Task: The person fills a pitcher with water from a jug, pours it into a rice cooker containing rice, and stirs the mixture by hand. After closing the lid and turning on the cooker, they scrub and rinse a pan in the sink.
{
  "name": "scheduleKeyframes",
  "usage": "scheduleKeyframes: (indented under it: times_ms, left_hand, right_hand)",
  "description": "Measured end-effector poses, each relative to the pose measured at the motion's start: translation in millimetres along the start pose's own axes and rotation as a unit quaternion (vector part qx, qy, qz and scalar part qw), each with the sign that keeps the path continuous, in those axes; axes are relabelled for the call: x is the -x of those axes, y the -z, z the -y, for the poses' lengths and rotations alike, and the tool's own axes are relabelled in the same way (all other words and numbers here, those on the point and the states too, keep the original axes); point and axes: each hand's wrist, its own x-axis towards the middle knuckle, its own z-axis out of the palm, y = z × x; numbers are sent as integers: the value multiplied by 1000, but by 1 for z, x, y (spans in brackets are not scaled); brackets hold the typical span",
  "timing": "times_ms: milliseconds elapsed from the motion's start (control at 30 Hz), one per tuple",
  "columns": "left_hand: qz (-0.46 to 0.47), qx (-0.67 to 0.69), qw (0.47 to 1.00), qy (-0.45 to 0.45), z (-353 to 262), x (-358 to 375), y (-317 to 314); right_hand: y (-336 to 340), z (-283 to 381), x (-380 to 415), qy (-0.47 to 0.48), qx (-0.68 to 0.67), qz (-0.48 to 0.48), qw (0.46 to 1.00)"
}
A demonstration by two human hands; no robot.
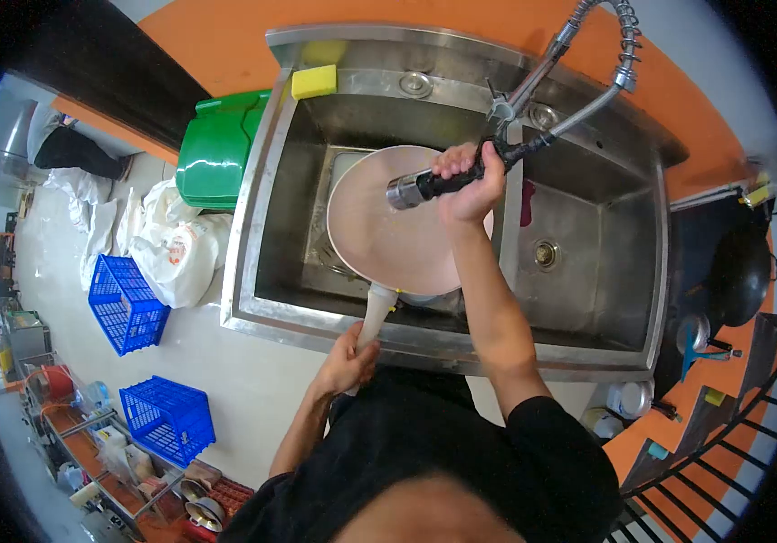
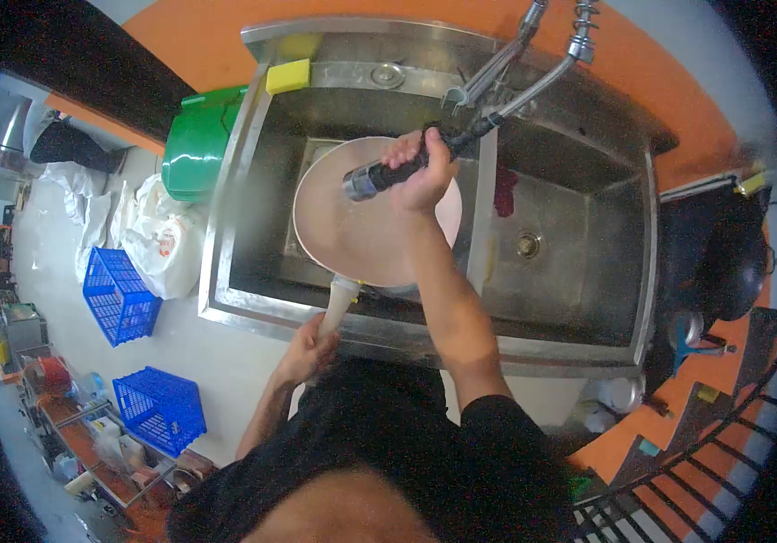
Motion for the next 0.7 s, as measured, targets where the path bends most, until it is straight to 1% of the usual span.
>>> scheduleKeyframes:
  times_ms: [67, 100, 133, 200, 233, 267, 333, 367, 433, 467, 533, 567, 600, 667, 700]
  left_hand:
    - [3, -4, 999, -32, 8, 0, 5]
    - [16, 8, 999, -37, 8, -2, 7]
    - [14, 4, 999, -39, 8, -6, 8]
    - [-2, -50, 995, -85, 10, -10, 4]
    - [-4, -40, 998, -57, 3, -8, 1]
    - [-6, -41, 998, -57, 1, -10, 2]
    - [-16, -97, 992, -82, 3, -11, 5]
    - [-14, -99, 992, -78, 8, -15, 8]
    - [-79, -200, 963, -161, 20, -31, 15]
    - [-77, -199, 964, -158, 25, -36, 18]
    - [-114, -220, 959, -141, 21, -42, 22]
    - [-116, -226, 956, -145, 16, -43, 23]
    - [-115, -228, 956, -143, 17, -45, 25]
    - [-132, -180, 959, -176, 20, -53, 29]
    - [-134, -194, 957, -168, 10, -52, 26]
  right_hand:
    - [7, -5, 10, -72, 102, 65, 990]
    - [7, -8, 18, -105, 117, 73, 985]
    - [6, -12, 24, -145, 92, 68, 983]
    - [3, -21, 20, -112, 102, 25, 988]
    - [0, -24, 11, -77, 91, -7, 993]
    - [0, -26, -1, -52, 53, -6, 997]
    - [-2, -25, -14, -54, 5, 2, 999]
    - [-1, -26, -9, -53, 5, -3, 999]
    - [1, -26, 3, -94, 14, 40, 995]
    - [8, -24, 10, -95, 16, 37, 995]
    - [30, -19, 21, -202, 3, 99, 974]
    - [42, -14, 19, -228, 2, 74, 971]
    - [43, -4, 20, -189, 123, 50, 973]
    - [61, 4, 13, -113, 176, 23, 978]
    - [59, 8, 12, -98, 164, 17, 981]
